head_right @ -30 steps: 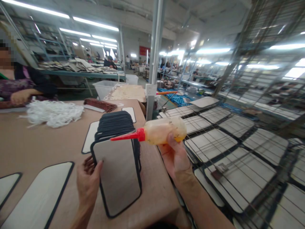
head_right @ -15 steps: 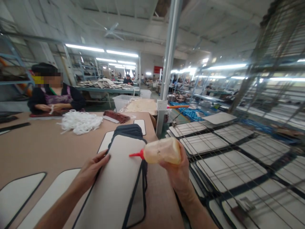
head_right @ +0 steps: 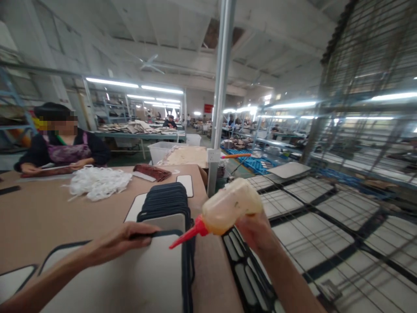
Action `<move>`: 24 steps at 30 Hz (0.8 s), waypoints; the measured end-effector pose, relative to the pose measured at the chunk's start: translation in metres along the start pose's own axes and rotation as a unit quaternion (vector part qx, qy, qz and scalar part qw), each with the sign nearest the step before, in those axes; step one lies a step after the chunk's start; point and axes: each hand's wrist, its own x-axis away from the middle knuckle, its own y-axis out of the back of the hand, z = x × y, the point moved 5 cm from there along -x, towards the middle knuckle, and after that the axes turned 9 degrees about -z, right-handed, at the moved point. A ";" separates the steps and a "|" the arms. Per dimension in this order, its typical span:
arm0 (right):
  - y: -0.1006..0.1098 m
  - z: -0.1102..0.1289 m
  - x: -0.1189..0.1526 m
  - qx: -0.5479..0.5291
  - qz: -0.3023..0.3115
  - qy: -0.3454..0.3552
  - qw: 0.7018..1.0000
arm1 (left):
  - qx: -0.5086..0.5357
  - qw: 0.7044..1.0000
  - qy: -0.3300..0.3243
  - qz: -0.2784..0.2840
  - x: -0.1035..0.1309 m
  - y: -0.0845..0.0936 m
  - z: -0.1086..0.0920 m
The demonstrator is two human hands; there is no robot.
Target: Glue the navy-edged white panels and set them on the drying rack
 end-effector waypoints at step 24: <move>-0.018 0.007 -0.003 0.055 0.094 -0.034 0.993 | -0.003 0.973 0.000 0.230 0.032 -0.003 -0.074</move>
